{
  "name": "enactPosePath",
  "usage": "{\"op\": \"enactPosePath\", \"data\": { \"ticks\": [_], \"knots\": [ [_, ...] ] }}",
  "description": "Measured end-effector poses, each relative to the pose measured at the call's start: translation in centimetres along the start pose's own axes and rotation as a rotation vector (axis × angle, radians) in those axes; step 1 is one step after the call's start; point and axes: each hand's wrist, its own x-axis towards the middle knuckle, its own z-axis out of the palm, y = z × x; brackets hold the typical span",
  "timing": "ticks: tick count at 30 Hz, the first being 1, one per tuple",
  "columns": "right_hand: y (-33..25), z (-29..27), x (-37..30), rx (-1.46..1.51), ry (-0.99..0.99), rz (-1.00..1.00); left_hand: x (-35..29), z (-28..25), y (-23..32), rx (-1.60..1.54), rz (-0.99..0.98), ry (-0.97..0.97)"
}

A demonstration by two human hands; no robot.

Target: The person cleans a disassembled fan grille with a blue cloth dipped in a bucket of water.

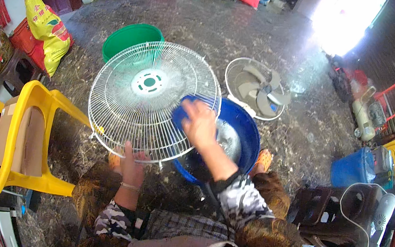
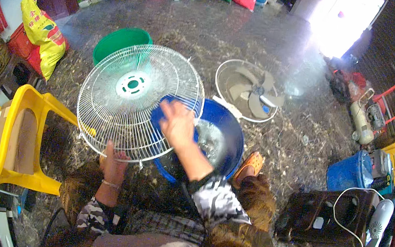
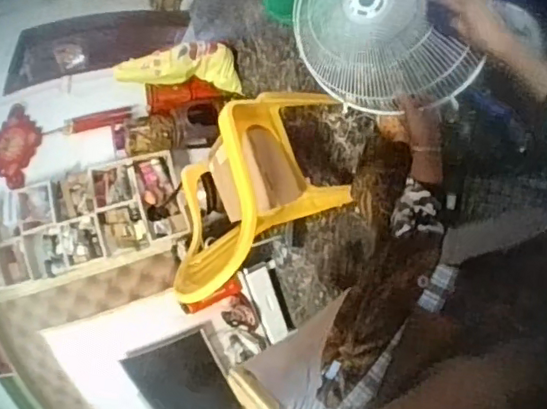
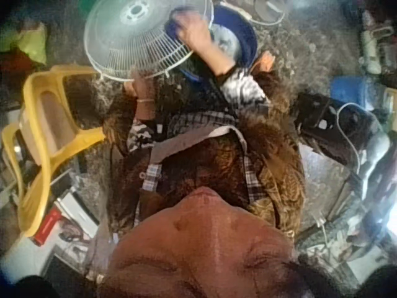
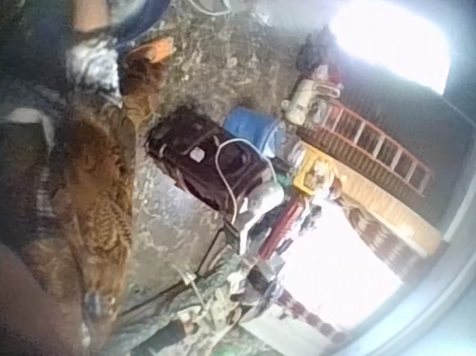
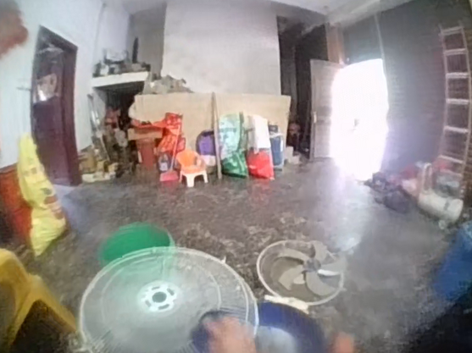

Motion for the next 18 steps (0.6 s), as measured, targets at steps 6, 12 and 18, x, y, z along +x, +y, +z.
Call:
{"op": "enactPosePath", "data": {
  "ticks": [6,12,18],
  "knots": [
    [3.9,0.7,4.5,-0.07,-0.056,0.392,-0.3,0.2,-0.5,-0.021,0.045,0.032],
    [0.9,2.0,5.6,-0.064,-0.015,0.186,0.0,-0.3,-0.6,-0.046,-0.013,0.031],
    [1.2,-1.4,-1.4,0.013,0.053,0.046,0.6,-0.9,-1.2,-0.029,-0.045,-0.017]
  ]
}}
